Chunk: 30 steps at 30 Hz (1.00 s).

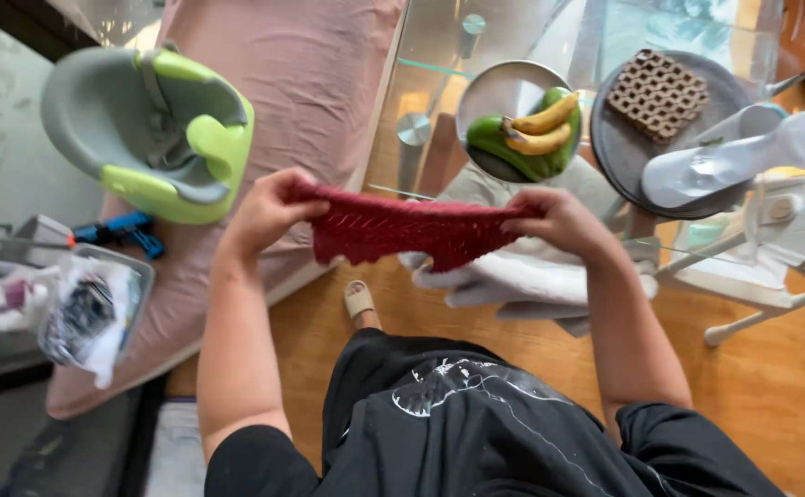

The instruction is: Wiping a glass dining table with a cloth and organizing items on it.

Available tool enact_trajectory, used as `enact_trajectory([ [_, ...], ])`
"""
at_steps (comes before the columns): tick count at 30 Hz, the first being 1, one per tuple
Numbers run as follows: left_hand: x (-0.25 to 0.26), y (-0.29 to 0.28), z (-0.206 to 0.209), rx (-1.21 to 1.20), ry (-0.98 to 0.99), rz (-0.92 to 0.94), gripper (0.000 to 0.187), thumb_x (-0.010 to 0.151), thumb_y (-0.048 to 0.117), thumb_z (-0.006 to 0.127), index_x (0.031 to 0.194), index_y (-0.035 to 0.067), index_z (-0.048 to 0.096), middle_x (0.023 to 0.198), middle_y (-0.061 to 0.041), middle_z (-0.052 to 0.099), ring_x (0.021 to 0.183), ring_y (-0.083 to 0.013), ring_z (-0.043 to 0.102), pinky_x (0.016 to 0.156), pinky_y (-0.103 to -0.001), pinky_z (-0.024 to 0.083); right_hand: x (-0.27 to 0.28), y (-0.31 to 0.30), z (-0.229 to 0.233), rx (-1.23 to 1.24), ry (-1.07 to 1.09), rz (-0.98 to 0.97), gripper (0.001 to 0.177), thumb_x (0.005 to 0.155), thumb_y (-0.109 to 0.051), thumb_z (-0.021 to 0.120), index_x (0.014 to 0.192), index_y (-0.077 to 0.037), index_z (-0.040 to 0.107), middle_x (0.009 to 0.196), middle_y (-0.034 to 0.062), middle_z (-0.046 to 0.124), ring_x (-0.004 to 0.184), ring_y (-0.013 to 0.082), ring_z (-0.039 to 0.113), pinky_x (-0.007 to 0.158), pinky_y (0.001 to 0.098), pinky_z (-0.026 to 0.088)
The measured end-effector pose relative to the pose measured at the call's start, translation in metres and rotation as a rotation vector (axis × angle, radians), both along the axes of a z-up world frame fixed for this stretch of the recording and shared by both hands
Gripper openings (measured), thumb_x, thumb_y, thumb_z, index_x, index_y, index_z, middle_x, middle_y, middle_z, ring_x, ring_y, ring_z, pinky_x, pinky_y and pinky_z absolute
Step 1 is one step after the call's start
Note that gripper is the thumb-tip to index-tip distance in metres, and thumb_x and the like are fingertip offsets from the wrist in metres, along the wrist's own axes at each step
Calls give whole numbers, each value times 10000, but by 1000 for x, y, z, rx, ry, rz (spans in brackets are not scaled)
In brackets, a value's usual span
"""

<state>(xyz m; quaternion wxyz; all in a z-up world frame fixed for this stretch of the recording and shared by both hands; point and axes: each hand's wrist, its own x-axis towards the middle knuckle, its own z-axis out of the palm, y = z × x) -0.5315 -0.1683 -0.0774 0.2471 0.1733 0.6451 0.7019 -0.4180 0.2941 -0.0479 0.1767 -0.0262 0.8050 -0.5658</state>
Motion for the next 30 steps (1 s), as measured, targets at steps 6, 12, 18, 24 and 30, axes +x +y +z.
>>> enact_trajectory([
  [6, -152, 49, 19, -19, 14, -104, 178, 1001, 26, 660, 1170, 19, 717, 1016, 0, 737, 917, -77, 682, 849, -255, 588, -71, -10, 3, -31, 81, -373, 178, 906, -13, 798, 1025, -6, 666, 922, 2, 696, 844, 57, 640, 739, 241, 541],
  [12, -245, 97, 9, 192, 66, -67, 196, 1045, -14, 582, 1171, 25, 727, 1059, -13, 749, 996, -95, 702, 920, -261, 590, -79, -30, -20, -155, 88, -491, 224, 912, -5, 789, 1039, -22, 605, 902, -40, 589, 832, 34, 552, 712, 211, 472],
  [18, -315, 152, -17, 241, 27, -39, 128, 1004, 8, 658, 1109, 18, 730, 1029, -15, 753, 945, -92, 704, 878, -264, 604, -128, -30, -51, -523, 1, -687, 147, 1026, -23, 640, 1121, -73, 540, 1033, 21, 601, 915, 76, 578, 760, 238, 509],
  [24, -391, 218, -36, 183, 170, -15, 126, 1056, 117, 682, 1089, 17, 752, 958, 23, 742, 866, -51, 652, 794, -230, 561, -194, -20, -24, -740, -76, -835, 244, 939, 9, 592, 1141, -115, 532, 1158, 45, 654, 1015, 127, 672, 865, 292, 585],
  [30, -462, 323, -49, 208, 188, -103, 161, 1084, 161, 657, 1088, 22, 738, 941, 37, 718, 859, -44, 619, 790, -218, 537, -233, 53, -43, -528, 281, -1045, 268, 1002, 55, 603, 1254, -37, 606, 1194, 53, 683, 1078, 122, 658, 971, 271, 543],
])
